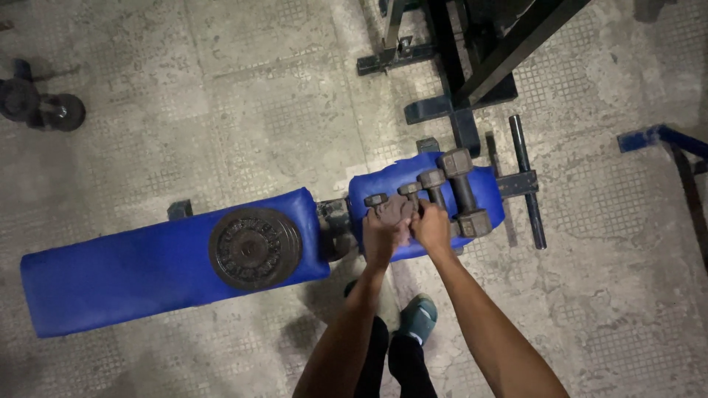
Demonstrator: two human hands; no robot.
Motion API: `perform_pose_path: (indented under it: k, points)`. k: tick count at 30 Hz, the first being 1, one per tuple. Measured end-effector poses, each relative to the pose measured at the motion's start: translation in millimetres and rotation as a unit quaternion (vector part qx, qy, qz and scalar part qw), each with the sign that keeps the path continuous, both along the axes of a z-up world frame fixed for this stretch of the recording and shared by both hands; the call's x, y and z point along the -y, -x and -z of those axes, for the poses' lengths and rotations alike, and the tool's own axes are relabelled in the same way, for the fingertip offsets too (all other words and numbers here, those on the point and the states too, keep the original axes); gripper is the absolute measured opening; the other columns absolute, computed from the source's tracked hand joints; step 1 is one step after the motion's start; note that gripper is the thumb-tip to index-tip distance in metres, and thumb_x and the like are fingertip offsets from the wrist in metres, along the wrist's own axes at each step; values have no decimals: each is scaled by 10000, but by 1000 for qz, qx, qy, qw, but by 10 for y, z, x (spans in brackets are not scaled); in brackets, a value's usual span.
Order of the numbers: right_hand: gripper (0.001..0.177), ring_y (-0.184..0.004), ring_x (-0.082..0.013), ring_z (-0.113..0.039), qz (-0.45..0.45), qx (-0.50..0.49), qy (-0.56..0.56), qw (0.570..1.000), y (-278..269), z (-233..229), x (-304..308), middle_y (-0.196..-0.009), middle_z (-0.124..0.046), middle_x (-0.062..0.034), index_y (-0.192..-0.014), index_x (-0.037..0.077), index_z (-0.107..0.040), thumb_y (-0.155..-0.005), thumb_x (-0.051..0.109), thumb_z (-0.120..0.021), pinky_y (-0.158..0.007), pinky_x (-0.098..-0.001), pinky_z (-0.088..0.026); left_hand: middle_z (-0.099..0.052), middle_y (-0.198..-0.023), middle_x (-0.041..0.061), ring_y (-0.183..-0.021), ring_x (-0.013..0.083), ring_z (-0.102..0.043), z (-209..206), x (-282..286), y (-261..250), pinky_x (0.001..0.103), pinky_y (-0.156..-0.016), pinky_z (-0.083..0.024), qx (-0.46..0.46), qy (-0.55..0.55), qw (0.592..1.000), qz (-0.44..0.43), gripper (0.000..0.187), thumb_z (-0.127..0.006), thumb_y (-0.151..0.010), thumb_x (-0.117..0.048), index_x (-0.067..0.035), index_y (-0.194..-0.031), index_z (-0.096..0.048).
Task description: Cleaning gym equipment with a cloth.
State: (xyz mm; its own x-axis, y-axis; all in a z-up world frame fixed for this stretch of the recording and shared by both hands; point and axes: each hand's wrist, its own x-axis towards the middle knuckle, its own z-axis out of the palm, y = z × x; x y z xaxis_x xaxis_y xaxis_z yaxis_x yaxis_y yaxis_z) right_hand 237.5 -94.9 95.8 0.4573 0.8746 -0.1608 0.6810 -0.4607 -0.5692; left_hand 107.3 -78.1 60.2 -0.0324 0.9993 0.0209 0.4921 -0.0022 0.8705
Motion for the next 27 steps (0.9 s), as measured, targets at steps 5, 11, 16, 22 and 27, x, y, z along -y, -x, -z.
perform_pose_path:
  k: [5,11,16,22,27]
  points:
    - [328,-997,-466,-665,-23,12,-35,999,-77,367,-11,-1047,-705,-258,-1092,16,-718,-793,149,-746,-872,-534,-529,-757,-944,239,-889,358,-769,74,-108,72,433,-777,-588,123,223,967,5,407,-806,-764,-285,-2,-1031,-689]
    - [349,-1010,-443,-677,17,-16,-12,1000,104,301,66,-1062,-720,-242,-1105,31,-723,-768,121,-712,-888,-515,-531,-763,-1011,233,-961,359,-746,378,2,100,427,-829,-575,96,187,978,9,460,-840,-747,-281,-9,-1102,-733]
    - [338,-965,-456,-683,16,6,-93,996,89,364,459,-1031,-726,-249,-1077,32,-734,-751,117,-707,-870,-520,-527,-752,-984,181,-823,351,-740,48,247,167,460,-673,-604,117,269,955,52,533,-775,-743,-298,-81,-1212,-643]
    - [278,-881,-380,-734,130,-137,2,982,40,36,1133,-969,-740,-208,-1065,34,-705,-845,204,-695,-776,-453,-570,-722,-883,161,-808,314,-700,359,826,168,441,-722,-555,17,-6,979,203,283,-748,-872,-308,-79,-1033,-700]
    - [265,-883,-307,-732,168,-111,-166,965,-10,-33,1889,-981,-737,-191,-1127,38,-721,-939,219,-673,-758,-393,-573,-674,-771,133,-741,276,-683,-81,1408,-58,413,-686,-557,135,70,962,226,217,-727,-901,-222,-12,-872,-685]
